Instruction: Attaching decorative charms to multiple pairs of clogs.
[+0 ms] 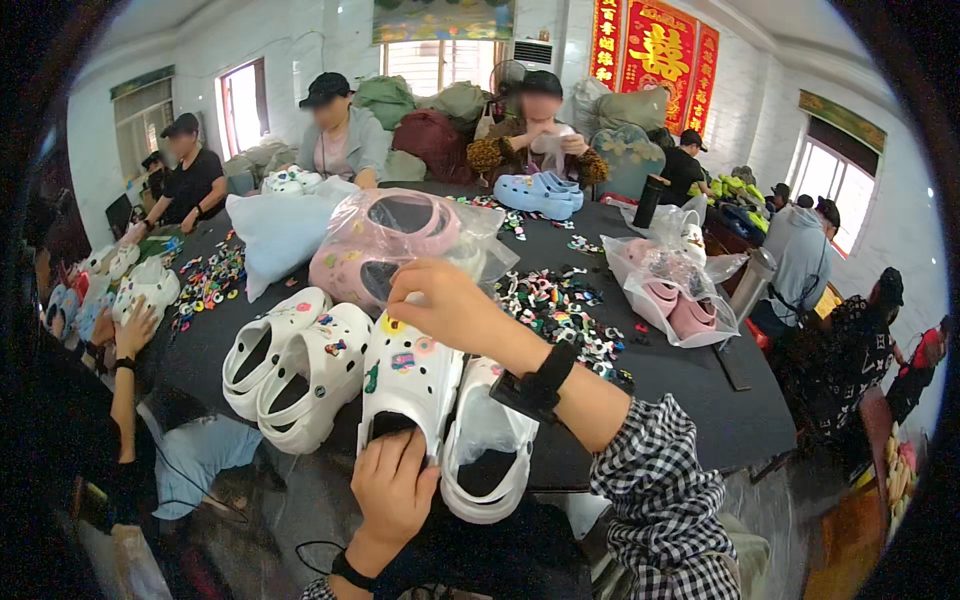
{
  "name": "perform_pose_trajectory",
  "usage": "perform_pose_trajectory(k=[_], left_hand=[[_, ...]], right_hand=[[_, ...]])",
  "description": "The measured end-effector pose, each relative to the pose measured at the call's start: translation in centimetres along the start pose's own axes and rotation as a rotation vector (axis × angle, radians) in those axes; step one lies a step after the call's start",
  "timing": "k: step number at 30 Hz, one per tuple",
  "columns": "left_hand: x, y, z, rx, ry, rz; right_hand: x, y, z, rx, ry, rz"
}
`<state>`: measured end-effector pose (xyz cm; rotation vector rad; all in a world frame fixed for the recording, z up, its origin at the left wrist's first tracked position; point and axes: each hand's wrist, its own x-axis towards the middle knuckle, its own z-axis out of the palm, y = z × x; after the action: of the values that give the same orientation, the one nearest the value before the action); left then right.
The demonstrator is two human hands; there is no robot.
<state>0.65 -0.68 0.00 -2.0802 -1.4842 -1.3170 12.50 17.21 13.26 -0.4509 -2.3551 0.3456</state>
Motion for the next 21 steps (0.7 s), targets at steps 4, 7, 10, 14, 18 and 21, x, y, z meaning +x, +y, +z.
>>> perform_pose_trajectory(k=[4,7,10,14,18,21], left_hand=[[-0.3,-0.3,-0.5,-0.031,0.001,-0.014],[0.2,0.6,-1.8,-0.119,-0.078,-0.113],[1.4,0.8,-2.2,-1.3,-0.047,-0.652],[1.2,-0.4,0.6,-1.666,0.176,-0.835],[3.5,0.2,1.4,-2.111,0.353,-1.141],[4.4,-1.4,2.2,-2.044,0.324,-1.142]], right_hand=[[0.5,0.0,1.8,0.274,-0.082,0.246],[0.2,-1.3,1.5,0.279,-0.13,0.318],[0.1,-2.6,1.3,0.143,-0.047,0.218],[-1.0,-1.8,1.9,0.208,-0.079,0.156],[-1.9,-2.4,2.2,0.166,-0.173,0.196],[-2.0,-3.1,2.9,0.344,-0.188,0.257]])
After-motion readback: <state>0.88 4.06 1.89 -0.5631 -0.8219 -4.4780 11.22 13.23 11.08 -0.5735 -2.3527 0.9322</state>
